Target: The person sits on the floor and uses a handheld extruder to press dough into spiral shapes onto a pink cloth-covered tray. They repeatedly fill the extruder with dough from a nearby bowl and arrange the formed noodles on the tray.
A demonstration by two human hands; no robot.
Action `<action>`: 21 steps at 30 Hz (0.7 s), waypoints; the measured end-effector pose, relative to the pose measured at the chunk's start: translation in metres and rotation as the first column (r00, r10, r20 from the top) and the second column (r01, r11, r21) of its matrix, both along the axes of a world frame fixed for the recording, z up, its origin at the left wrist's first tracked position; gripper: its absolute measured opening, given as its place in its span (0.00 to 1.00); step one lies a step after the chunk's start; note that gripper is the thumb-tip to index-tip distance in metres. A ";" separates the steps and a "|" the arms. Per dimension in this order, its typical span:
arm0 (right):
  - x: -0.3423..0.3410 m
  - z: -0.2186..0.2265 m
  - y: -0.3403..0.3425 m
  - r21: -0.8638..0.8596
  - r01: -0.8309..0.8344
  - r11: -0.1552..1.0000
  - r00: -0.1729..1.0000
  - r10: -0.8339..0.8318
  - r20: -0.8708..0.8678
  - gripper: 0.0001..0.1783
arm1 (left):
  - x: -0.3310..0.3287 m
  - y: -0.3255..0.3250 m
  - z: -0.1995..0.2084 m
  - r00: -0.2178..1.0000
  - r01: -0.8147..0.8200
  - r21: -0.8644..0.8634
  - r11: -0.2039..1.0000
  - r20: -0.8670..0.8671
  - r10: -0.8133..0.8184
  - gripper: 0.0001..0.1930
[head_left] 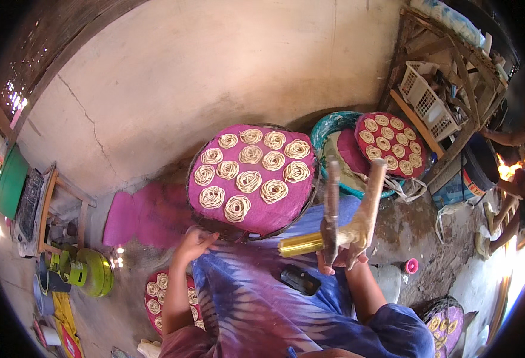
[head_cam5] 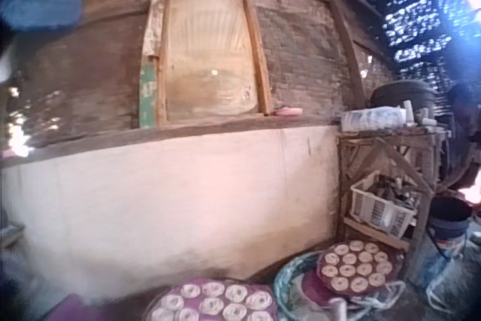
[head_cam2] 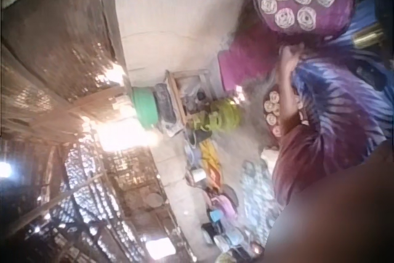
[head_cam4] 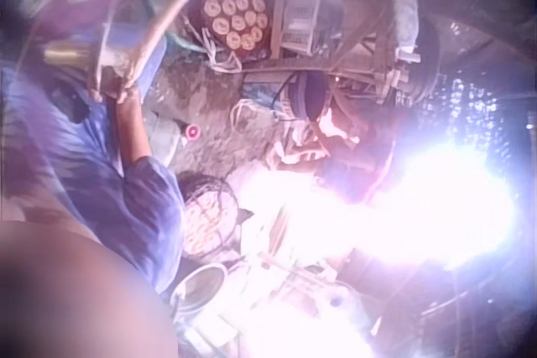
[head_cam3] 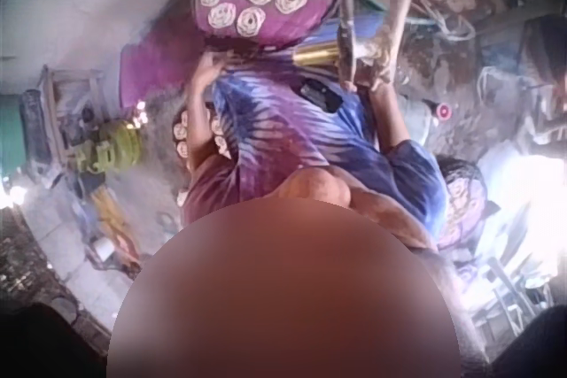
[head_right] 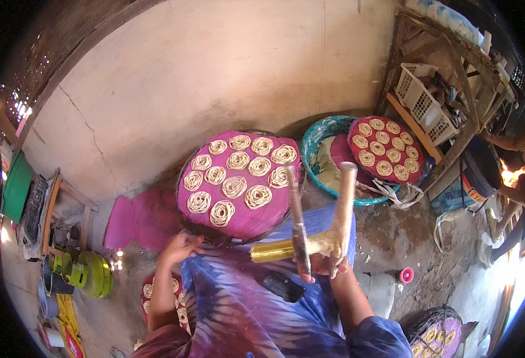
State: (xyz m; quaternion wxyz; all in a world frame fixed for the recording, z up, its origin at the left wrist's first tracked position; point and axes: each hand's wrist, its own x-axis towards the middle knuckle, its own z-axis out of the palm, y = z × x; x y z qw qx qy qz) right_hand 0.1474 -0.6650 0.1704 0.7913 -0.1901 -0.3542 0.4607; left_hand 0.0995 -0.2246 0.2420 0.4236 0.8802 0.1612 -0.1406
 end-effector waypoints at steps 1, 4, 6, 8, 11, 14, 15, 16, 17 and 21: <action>-0.006 0.003 0.003 -0.030 -0.014 0.999 1.000 0.013 -0.011 0.62 | -0.002 -0.001 0.021 0.996 0.057 0.348 0.936 0.043 -0.077 0.21; -0.030 0.012 0.015 -0.195 -0.033 0.980 0.994 0.012 -0.108 0.62 | 0.001 -0.038 0.070 0.842 0.103 -0.407 0.908 0.521 0.138 0.36; -0.044 0.018 0.027 -0.288 -0.118 0.950 0.981 0.067 -0.182 0.63 | 0.013 -0.075 0.093 0.777 0.522 -0.647 0.556 0.629 0.003 0.46; -0.045 0.031 0.035 -0.327 -0.271 0.905 0.955 0.211 -0.209 0.68 | 0.025 -0.110 0.113 0.761 0.586 -0.731 0.350 0.644 0.071 0.49; -0.025 0.071 0.034 -0.387 -0.387 0.837 0.916 0.303 -0.262 0.70 | 0.050 -0.123 0.146 0.896 0.444 -0.855 -0.267 0.424 0.133 0.53; 0.014 0.131 0.025 -0.504 -0.353 0.788 0.934 0.263 -0.243 0.72 | 0.095 -0.122 0.163 0.897 0.438 -0.869 -0.229 0.406 0.172 0.52; 0.028 0.151 0.024 -0.577 -0.289 0.764 0.957 0.244 -0.156 0.72 | 0.114 -0.119 0.162 0.873 0.487 -0.812 -0.322 0.459 0.163 0.52; 0.041 0.171 0.023 -0.715 -0.177 0.676 0.983 0.164 -0.087 0.79 | 0.134 -0.115 0.156 0.895 0.446 -0.811 -0.379 0.406 0.183 0.49; 0.051 0.188 0.023 -0.779 -0.058 0.624 0.997 0.071 -0.017 0.75 | 0.151 -0.109 0.145 0.921 0.387 -0.821 -0.420 0.319 0.224 0.48; 0.075 0.216 0.050 -0.930 0.109 0.350 0.984 0.095 0.152 0.60 | 0.198 -0.090 0.071 0.888 0.453 -0.613 -0.648 0.375 0.266 0.44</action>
